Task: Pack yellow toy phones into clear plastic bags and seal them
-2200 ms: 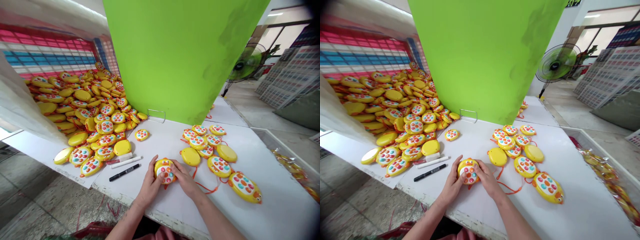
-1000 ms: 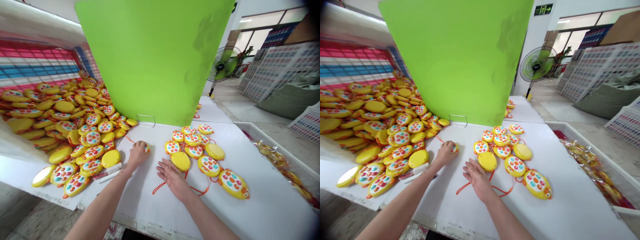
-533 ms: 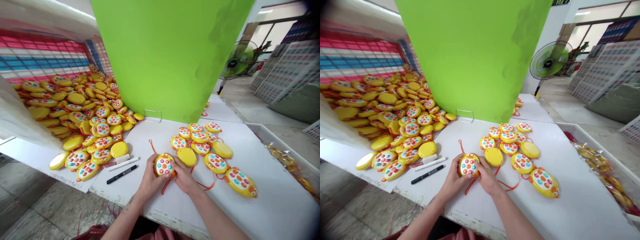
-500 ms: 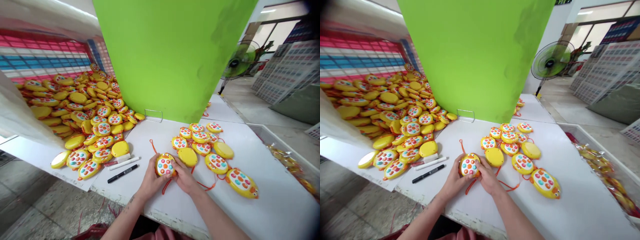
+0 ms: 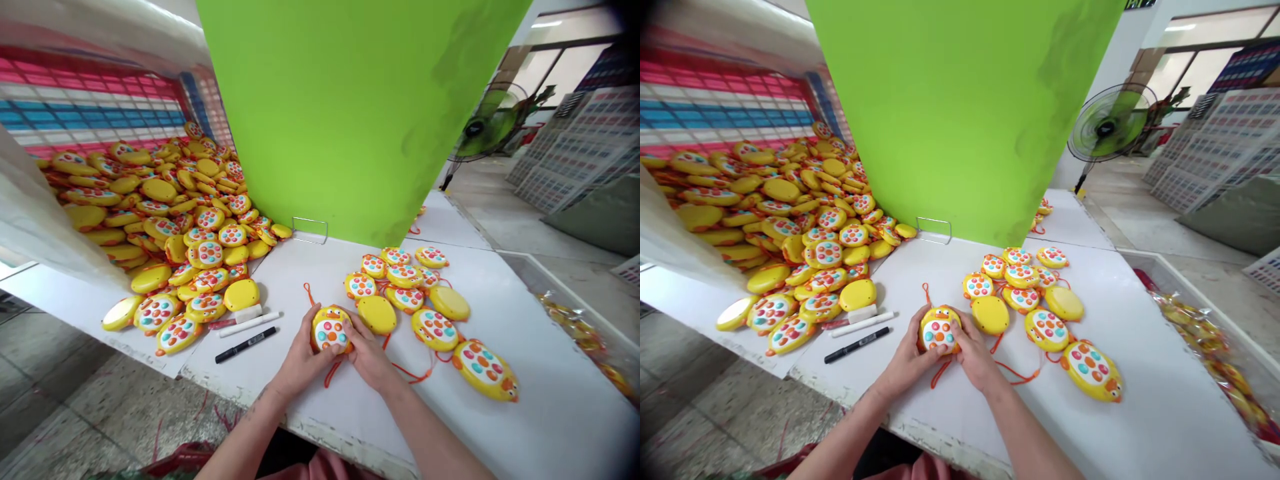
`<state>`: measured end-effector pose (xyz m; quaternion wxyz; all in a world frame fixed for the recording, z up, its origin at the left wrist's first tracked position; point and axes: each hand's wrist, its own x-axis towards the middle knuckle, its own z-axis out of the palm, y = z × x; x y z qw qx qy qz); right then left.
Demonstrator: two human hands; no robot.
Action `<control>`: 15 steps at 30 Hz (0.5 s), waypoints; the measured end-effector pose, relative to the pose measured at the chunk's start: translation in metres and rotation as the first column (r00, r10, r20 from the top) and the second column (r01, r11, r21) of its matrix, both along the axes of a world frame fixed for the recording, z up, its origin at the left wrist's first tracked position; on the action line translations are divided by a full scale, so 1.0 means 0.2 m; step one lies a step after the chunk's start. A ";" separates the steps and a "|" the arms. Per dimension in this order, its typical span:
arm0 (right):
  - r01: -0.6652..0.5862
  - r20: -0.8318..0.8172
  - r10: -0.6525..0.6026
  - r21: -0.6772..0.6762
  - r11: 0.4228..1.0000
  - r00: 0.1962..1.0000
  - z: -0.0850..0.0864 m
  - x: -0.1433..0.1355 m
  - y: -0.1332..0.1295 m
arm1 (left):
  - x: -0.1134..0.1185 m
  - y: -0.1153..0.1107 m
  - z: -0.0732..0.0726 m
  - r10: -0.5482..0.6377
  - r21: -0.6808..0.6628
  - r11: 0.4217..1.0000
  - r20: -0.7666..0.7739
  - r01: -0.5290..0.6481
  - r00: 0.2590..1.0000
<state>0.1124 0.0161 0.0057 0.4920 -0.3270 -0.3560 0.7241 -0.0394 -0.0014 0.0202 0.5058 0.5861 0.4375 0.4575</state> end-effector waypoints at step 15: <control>-0.033 0.096 0.034 -0.009 0.999 0.995 -0.01 -0.01 -0.01 | -0.03 0.02 -0.04 0.071 0.046 0.997 -0.036 -0.069 0.997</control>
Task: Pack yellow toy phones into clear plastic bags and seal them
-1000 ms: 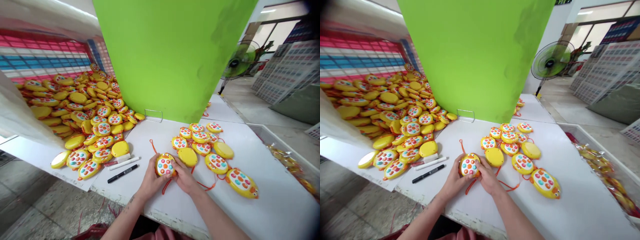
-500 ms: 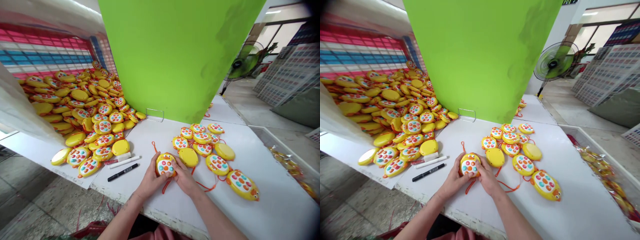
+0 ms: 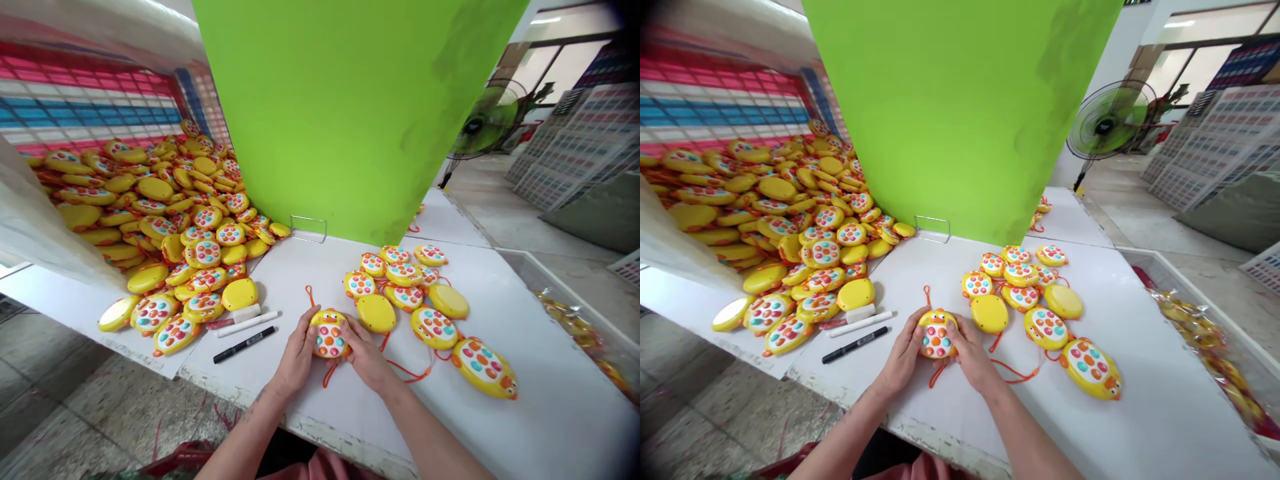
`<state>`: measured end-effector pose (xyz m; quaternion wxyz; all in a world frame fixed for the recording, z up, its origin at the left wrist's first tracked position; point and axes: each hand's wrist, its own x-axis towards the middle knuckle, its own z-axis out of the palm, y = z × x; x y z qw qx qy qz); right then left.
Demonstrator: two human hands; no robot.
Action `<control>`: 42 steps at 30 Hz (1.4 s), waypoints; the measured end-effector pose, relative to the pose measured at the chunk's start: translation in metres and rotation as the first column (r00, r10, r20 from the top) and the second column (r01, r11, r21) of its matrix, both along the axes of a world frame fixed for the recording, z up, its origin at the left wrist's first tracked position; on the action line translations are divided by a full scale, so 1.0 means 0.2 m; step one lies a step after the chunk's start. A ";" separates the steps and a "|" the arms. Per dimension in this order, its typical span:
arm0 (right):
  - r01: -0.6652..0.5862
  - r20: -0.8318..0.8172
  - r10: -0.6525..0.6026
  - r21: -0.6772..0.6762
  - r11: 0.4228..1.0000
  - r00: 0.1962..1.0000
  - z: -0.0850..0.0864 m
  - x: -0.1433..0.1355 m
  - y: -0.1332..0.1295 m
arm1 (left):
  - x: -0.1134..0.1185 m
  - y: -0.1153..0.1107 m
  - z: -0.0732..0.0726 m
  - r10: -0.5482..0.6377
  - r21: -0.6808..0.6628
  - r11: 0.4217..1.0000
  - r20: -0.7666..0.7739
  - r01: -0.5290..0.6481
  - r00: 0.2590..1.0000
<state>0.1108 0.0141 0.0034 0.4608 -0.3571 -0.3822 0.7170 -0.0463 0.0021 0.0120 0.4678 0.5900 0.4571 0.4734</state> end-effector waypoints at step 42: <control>-0.004 0.191 -0.018 0.110 0.994 0.982 0.06 0.01 -0.01 | 0.03 -0.01 0.03 0.002 -0.019 1.000 -0.145 -0.004 0.989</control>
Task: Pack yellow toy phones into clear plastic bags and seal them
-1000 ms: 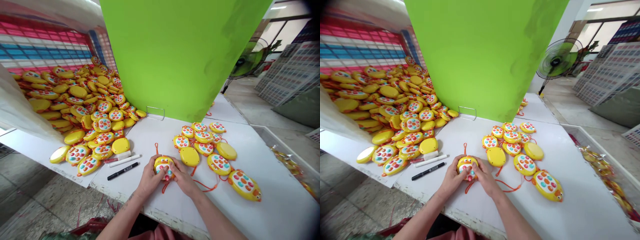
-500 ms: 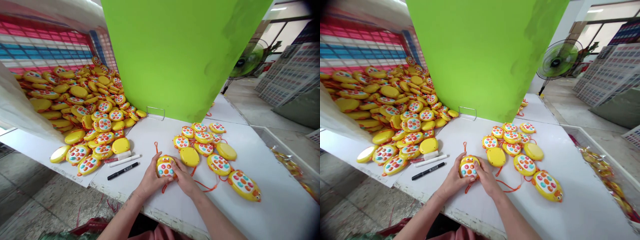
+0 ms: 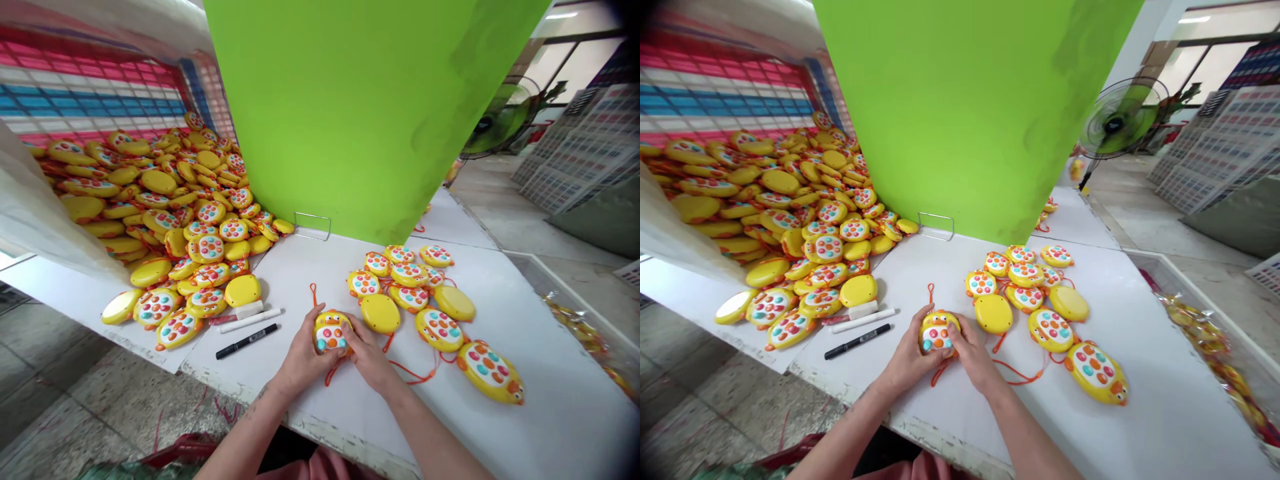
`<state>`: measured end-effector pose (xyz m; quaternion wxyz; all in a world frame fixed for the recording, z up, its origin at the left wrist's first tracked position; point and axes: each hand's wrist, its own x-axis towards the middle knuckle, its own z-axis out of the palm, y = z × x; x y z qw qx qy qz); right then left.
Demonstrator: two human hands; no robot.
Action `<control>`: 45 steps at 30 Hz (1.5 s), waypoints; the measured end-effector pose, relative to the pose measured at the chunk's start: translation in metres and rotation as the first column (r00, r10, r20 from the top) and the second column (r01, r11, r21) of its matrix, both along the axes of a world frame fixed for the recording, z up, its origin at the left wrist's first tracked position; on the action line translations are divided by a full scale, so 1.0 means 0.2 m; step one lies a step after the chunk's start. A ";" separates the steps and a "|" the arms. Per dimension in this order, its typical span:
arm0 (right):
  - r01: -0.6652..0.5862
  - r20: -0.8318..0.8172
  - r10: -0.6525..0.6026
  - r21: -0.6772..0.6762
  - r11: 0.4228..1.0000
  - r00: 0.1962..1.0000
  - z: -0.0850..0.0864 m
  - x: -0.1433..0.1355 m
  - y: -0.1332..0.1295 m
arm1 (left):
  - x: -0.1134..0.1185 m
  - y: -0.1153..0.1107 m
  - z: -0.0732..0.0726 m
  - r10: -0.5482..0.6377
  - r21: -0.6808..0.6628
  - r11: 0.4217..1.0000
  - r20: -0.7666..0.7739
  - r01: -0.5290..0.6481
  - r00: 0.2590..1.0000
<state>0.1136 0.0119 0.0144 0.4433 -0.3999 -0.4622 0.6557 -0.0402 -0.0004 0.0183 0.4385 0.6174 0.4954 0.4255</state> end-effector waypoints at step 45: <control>0.062 0.155 -0.086 0.150 0.987 0.984 0.00 -0.01 -0.01 | 0.00 0.00 0.00 -0.013 -0.033 0.999 0.011 0.014 1.000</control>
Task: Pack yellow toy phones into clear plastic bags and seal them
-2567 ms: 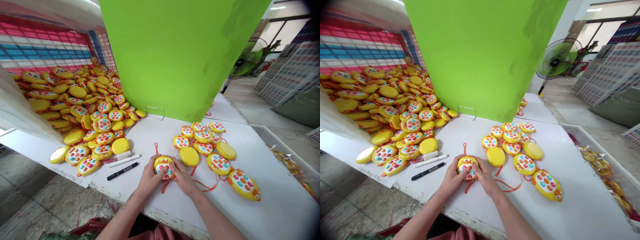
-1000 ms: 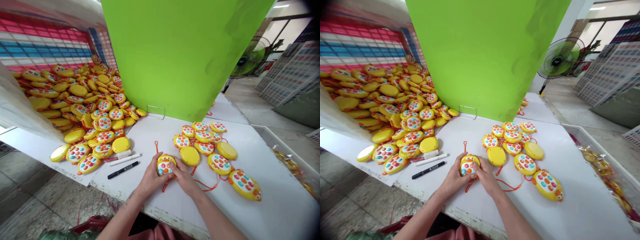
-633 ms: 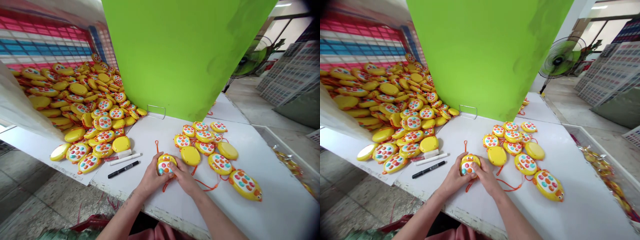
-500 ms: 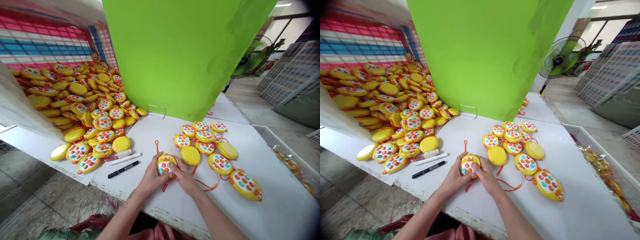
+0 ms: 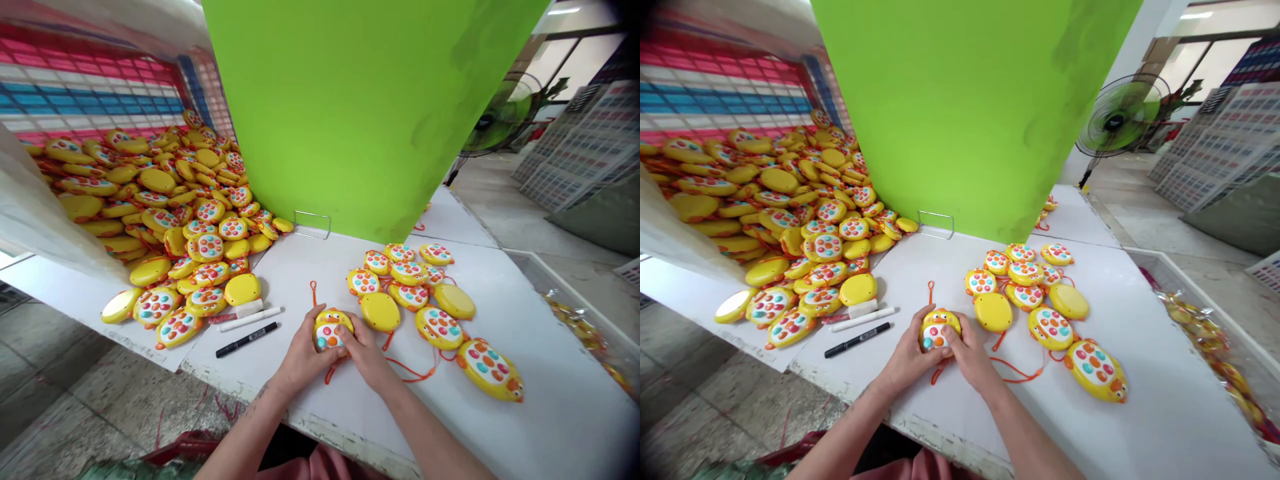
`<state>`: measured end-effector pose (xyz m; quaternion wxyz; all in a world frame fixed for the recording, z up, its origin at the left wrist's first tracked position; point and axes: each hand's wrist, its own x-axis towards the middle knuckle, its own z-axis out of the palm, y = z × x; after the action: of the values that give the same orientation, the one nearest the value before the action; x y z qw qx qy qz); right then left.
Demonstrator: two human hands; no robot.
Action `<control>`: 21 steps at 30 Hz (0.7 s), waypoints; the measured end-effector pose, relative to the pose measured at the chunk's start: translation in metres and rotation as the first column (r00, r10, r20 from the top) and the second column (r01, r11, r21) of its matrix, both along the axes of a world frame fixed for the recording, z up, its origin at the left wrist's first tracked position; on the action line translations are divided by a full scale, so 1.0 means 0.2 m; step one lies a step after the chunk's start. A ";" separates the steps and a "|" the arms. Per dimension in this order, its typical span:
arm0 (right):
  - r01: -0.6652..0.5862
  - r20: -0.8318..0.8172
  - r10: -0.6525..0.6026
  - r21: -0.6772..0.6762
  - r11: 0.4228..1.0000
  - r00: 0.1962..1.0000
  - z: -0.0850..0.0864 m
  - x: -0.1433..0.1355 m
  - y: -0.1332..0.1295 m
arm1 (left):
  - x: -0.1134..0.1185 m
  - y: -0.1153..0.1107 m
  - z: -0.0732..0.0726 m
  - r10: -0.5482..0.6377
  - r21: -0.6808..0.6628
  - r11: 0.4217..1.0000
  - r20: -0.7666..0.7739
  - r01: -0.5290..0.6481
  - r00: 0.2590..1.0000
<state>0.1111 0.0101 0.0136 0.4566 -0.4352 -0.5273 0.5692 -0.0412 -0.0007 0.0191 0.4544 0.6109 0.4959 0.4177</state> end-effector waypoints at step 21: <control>0.048 -0.566 -0.164 -0.214 0.976 0.808 0.03 0.06 0.06 | -0.01 0.00 -0.03 -0.066 0.118 0.992 0.146 0.049 0.987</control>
<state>0.1233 0.0212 0.0193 0.5832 -0.3113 -0.2811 0.6957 -0.0428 -0.0009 0.0141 0.4666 0.6169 0.4179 0.4764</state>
